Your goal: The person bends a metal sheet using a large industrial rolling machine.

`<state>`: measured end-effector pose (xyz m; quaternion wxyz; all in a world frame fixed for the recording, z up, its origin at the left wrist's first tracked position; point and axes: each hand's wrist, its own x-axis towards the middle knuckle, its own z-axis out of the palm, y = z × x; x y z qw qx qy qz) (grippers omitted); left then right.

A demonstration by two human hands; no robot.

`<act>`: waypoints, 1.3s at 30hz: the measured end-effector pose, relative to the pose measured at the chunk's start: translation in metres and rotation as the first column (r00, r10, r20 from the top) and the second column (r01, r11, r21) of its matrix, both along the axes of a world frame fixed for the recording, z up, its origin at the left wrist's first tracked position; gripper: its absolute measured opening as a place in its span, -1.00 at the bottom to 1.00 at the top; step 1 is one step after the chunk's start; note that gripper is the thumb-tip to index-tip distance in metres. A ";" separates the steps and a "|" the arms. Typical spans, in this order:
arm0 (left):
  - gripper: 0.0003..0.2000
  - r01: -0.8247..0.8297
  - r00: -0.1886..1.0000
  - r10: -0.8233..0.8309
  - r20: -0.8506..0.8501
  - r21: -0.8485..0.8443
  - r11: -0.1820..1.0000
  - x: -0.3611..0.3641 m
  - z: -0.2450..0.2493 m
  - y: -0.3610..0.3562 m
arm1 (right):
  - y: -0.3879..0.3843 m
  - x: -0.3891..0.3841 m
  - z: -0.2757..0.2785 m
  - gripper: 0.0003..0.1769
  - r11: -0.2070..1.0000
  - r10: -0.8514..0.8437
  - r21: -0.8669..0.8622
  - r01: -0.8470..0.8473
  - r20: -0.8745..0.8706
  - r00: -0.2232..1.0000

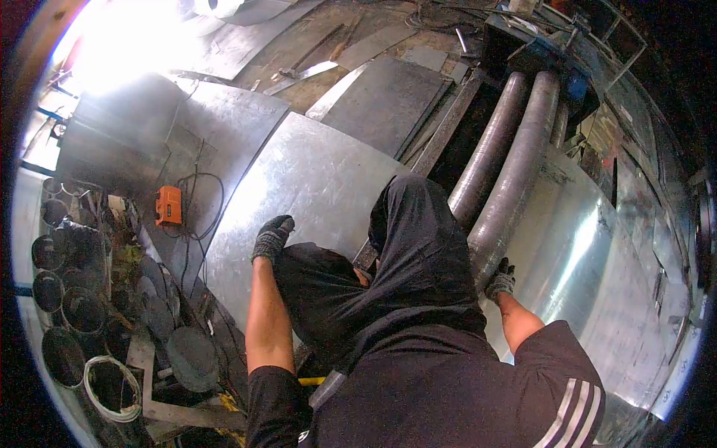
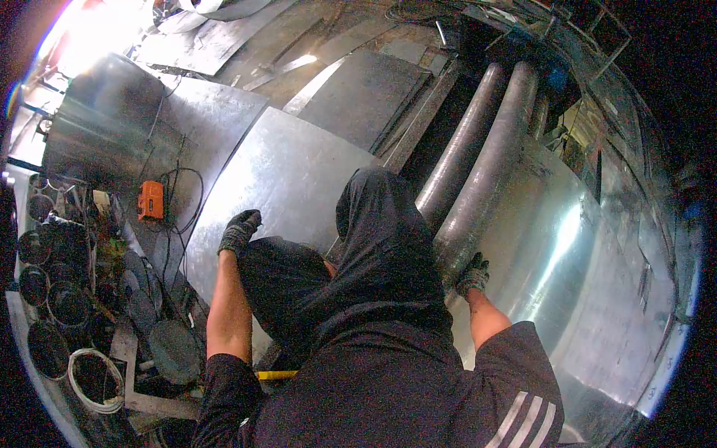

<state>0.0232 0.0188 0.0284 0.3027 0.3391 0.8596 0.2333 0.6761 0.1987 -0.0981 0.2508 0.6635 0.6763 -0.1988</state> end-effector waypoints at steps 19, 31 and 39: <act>-0.61 0.002 1.000 -0.002 0.003 -0.014 1.000 -0.004 -0.006 0.001 | 0.000 0.000 0.006 0.40 0.999 -0.025 0.024 0.026 -0.042 0.999; -0.56 -0.019 0.998 0.023 0.058 -0.060 0.998 0.000 0.004 0.004 | 0.001 0.008 -0.014 0.42 0.996 -0.031 0.084 0.036 -0.069 0.997; -0.58 -0.014 1.000 0.016 0.017 -0.076 0.997 0.009 0.017 0.007 | -0.001 0.003 -0.009 0.44 0.997 -0.038 0.063 0.039 -0.026 0.999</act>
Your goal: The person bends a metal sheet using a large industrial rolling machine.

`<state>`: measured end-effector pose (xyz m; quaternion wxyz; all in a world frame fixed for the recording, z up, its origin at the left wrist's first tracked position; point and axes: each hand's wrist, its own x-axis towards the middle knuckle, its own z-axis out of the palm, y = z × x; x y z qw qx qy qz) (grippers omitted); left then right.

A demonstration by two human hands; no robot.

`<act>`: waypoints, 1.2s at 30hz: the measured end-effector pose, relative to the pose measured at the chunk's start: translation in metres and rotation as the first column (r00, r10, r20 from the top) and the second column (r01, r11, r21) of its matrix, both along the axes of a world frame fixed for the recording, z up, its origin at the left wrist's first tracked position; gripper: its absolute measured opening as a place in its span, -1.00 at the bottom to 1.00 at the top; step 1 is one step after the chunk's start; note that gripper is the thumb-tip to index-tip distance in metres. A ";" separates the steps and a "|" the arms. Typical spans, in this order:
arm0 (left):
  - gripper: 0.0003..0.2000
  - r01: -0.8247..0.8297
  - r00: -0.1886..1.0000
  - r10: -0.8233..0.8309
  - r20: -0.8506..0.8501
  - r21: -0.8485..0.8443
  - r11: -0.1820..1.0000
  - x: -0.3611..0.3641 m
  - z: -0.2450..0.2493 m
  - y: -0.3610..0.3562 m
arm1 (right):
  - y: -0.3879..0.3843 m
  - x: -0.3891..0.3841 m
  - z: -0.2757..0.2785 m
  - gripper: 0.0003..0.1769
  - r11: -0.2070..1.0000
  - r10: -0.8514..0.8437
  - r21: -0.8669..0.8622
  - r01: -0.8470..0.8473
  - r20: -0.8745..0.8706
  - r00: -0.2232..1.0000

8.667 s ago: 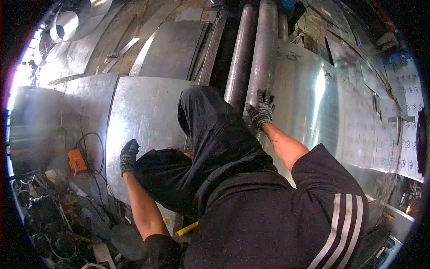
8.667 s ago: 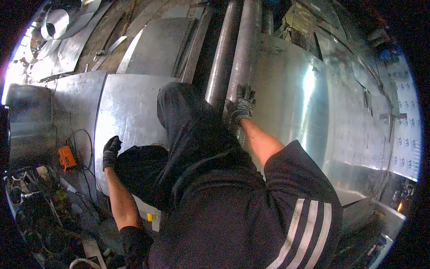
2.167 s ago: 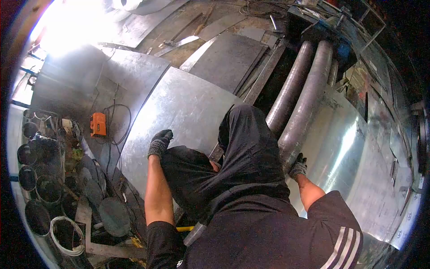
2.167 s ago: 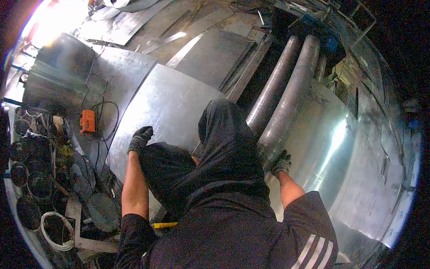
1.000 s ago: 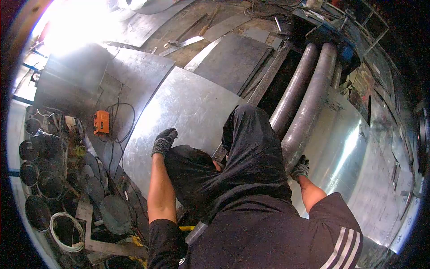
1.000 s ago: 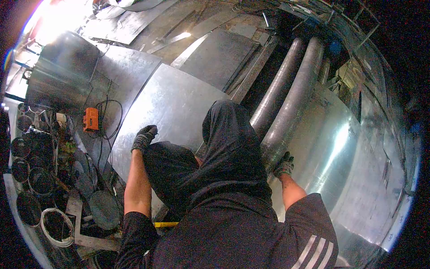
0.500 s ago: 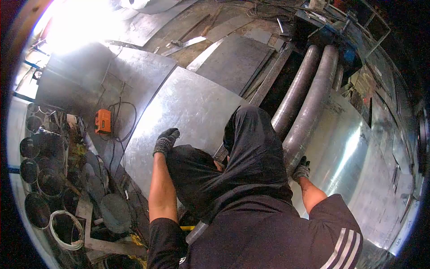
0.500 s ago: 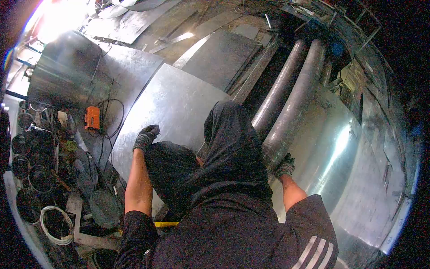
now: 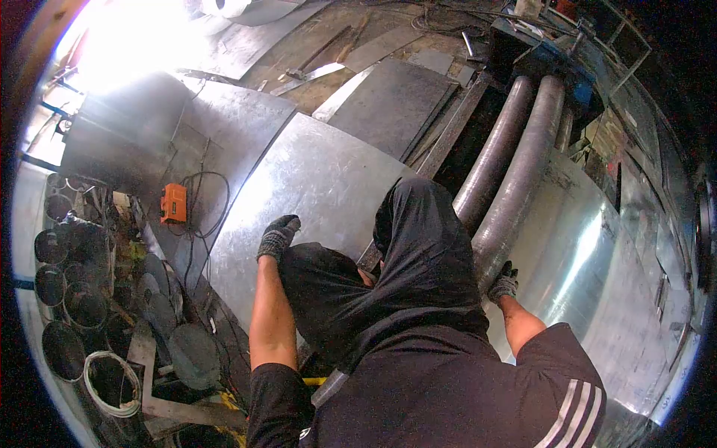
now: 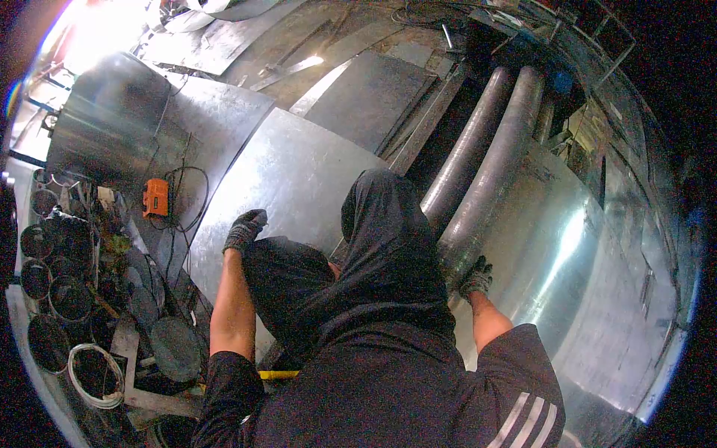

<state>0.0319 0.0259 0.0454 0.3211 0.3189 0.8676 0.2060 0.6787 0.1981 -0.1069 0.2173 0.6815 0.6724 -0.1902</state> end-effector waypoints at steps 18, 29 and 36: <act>-0.59 -0.021 0.999 0.020 0.040 0.035 0.999 -0.007 -0.012 -0.002 | 0.002 0.002 -0.005 0.52 1.000 0.013 -0.014 -0.012 0.024 1.000; -0.57 -0.012 1.000 0.012 0.002 0.003 1.000 0.004 0.007 0.001 | 0.000 0.008 -0.013 0.47 0.999 0.048 -0.002 -0.048 0.042 0.998; -0.57 0.031 0.999 -0.030 -0.023 0.059 0.998 -0.007 -0.012 -0.004 | 0.002 0.008 -0.022 0.54 0.999 -0.024 0.037 0.025 -0.018 1.000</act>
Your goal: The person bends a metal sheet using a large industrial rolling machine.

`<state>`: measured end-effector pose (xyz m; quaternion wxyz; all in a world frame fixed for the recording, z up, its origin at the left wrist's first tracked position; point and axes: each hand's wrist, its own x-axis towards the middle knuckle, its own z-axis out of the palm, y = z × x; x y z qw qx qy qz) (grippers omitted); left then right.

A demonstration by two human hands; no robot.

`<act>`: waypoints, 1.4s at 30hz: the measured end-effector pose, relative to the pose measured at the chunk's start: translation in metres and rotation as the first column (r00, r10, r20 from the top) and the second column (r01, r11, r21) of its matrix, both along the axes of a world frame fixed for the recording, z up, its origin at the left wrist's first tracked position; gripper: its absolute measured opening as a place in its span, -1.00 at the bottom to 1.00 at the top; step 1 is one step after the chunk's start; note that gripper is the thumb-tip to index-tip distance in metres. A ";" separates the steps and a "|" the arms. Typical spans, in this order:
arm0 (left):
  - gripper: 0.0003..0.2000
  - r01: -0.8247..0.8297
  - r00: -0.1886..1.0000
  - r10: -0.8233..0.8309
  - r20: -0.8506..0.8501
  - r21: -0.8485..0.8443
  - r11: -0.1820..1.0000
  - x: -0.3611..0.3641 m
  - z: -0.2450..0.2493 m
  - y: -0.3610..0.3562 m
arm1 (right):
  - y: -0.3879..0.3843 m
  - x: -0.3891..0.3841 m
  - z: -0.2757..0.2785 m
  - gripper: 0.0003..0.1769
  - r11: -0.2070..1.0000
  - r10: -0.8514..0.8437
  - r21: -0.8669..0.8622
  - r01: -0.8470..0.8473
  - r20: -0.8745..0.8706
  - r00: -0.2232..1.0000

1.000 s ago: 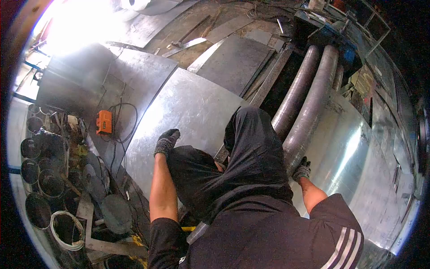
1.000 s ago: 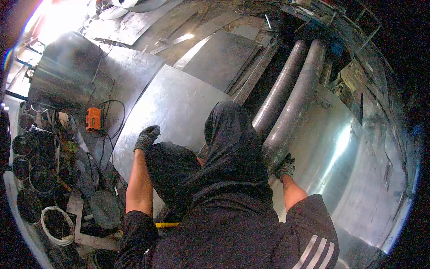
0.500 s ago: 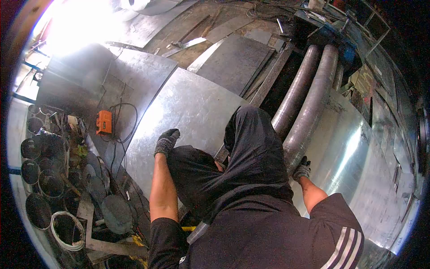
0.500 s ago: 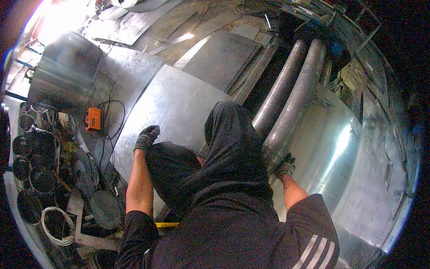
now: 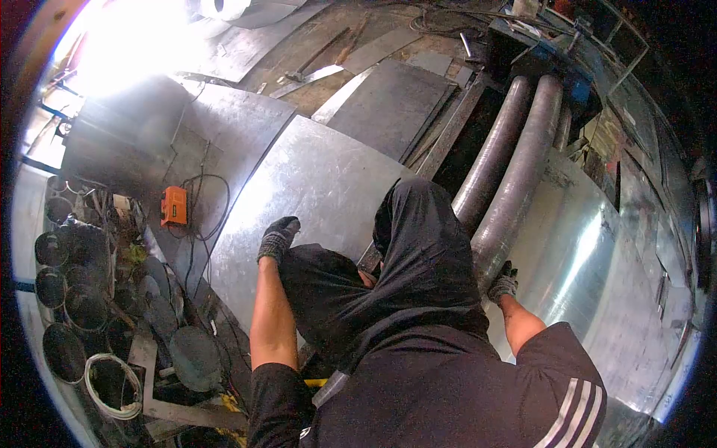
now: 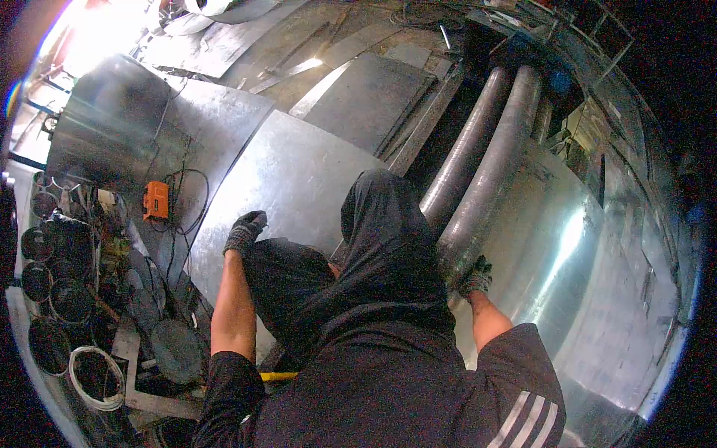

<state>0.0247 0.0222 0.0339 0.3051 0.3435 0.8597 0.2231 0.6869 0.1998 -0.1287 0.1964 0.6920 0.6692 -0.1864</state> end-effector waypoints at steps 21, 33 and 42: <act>-0.54 0.043 0.999 -0.044 -0.027 -0.027 0.999 0.004 0.009 0.001 | 0.001 -0.009 0.025 0.35 0.993 -0.027 -0.112 0.028 0.013 1.000; -0.53 0.060 0.998 -0.062 -0.027 -0.053 0.997 0.001 0.008 0.002 | -0.001 -0.021 0.056 0.29 0.992 -0.026 -0.119 0.029 0.031 0.999; -0.58 0.144 0.974 -0.152 -0.166 -0.056 0.988 -0.004 -0.003 0.001 | 0.000 -0.008 0.016 0.34 0.998 0.044 -0.052 -0.040 0.074 0.996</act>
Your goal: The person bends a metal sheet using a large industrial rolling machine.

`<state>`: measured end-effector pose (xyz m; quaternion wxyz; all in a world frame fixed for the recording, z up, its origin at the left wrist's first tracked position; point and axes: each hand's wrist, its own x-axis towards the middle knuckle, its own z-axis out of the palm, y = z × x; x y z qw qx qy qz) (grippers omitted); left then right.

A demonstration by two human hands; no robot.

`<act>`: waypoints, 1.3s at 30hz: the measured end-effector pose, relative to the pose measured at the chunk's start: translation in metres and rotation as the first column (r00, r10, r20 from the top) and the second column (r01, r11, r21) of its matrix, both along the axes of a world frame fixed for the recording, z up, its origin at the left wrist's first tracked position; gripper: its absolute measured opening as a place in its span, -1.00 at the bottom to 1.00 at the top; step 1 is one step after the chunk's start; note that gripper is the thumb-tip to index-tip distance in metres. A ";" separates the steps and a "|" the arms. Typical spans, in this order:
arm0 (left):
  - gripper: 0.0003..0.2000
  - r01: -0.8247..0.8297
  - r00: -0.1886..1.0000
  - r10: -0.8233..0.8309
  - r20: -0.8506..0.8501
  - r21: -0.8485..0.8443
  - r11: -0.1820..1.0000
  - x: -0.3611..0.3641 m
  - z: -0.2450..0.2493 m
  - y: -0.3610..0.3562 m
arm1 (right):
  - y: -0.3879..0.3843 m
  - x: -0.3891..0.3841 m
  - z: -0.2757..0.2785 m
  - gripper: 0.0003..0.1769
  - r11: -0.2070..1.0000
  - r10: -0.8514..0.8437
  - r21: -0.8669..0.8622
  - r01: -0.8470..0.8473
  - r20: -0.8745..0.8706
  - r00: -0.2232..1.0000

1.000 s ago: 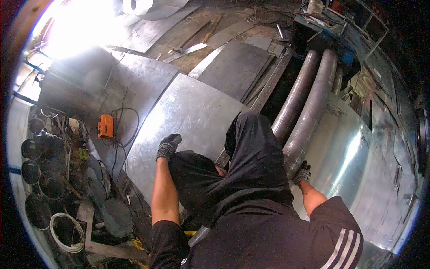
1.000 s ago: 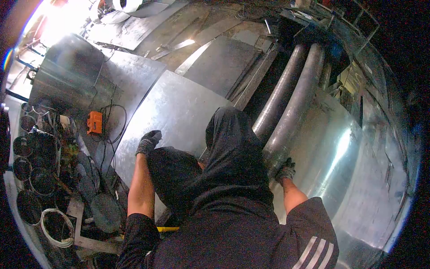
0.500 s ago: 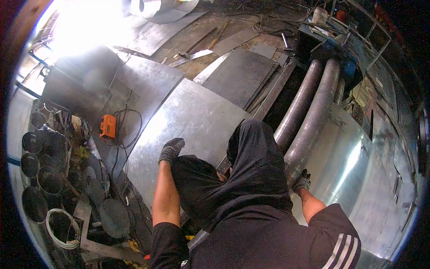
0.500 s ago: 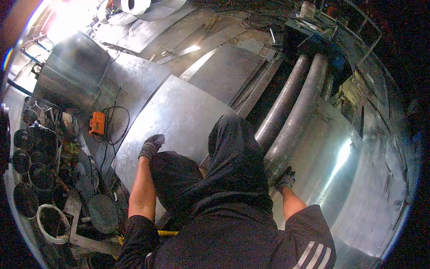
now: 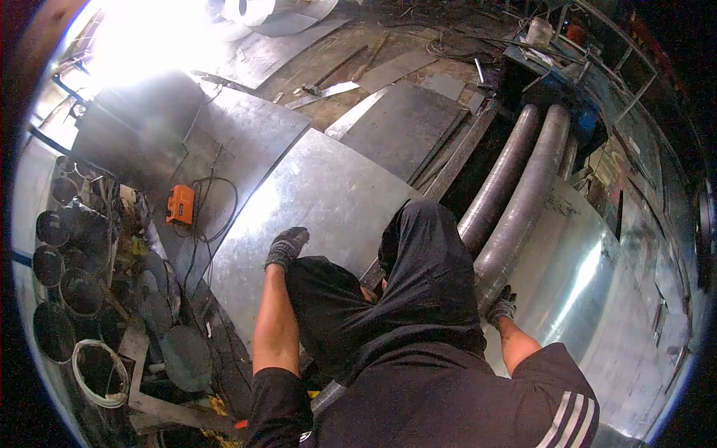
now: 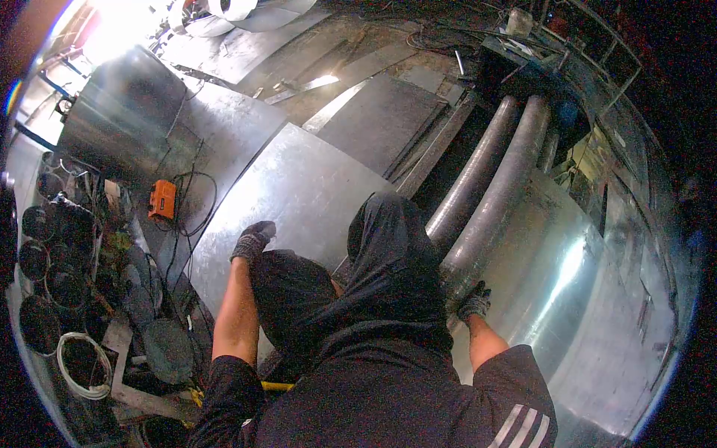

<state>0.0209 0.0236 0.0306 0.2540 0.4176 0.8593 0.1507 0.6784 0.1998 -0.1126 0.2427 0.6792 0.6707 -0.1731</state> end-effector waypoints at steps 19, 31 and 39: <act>-0.52 -0.003 0.993 -0.003 0.121 0.048 0.999 -0.019 -0.030 -0.008 | -0.001 0.001 0.003 0.33 1.000 -0.019 -0.003 0.019 -0.033 0.999; -0.53 -0.027 0.995 0.028 0.099 -0.012 1.000 -0.008 -0.010 -0.003 | 0.001 0.001 0.003 0.35 0.998 0.046 -0.047 -0.046 0.004 0.999; -0.52 0.015 0.999 -0.014 0.035 -0.033 0.999 0.003 0.006 -0.001 | 0.000 0.001 0.005 0.34 1.000 0.002 -0.008 -0.003 -0.021 1.000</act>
